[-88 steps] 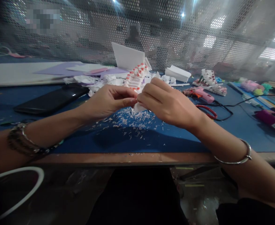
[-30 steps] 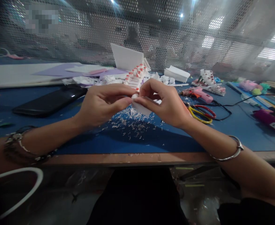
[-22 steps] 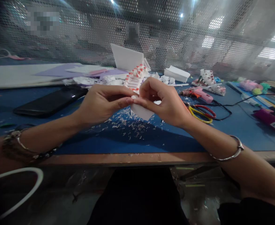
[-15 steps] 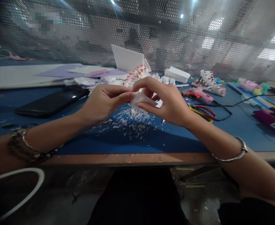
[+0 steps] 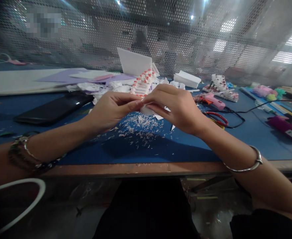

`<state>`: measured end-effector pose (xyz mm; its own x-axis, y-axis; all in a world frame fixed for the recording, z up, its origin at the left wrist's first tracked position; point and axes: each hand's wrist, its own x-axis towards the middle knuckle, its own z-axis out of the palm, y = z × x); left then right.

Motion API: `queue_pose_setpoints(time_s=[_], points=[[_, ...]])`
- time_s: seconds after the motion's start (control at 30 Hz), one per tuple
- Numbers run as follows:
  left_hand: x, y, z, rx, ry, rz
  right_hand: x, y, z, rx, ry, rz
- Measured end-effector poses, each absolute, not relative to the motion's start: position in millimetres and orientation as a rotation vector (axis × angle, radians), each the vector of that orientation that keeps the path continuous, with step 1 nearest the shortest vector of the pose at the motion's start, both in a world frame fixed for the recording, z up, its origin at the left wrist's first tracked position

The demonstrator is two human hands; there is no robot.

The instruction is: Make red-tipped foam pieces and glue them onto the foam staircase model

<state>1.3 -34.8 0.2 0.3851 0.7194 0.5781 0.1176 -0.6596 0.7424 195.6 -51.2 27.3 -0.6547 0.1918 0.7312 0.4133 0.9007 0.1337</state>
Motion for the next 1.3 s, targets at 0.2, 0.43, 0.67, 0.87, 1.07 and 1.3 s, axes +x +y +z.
queue_pose_setpoints(time_s=[0.2,0.43,0.67,0.87,1.07,1.3], points=[[2,-37,1,2.104,0.747,1.26,195,-53,26,-0.487,-2.274,-0.471],[4,-40,-2,2.154,0.711,1.351,193,-50,27,-0.61,-2.245,-0.297],[5,-47,0,2.165,0.648,1.376,186,-51,19,-0.677,-2.081,-0.132],[3,-46,2,2.212,0.583,1.352,189,-51,20,-0.648,-2.073,-0.055],[2,-47,6,2.193,0.603,1.357,192,-50,20,-0.621,-2.063,0.149],[1,-43,4,2.121,0.557,1.408,187,-56,19,-0.501,-2.047,0.236]])
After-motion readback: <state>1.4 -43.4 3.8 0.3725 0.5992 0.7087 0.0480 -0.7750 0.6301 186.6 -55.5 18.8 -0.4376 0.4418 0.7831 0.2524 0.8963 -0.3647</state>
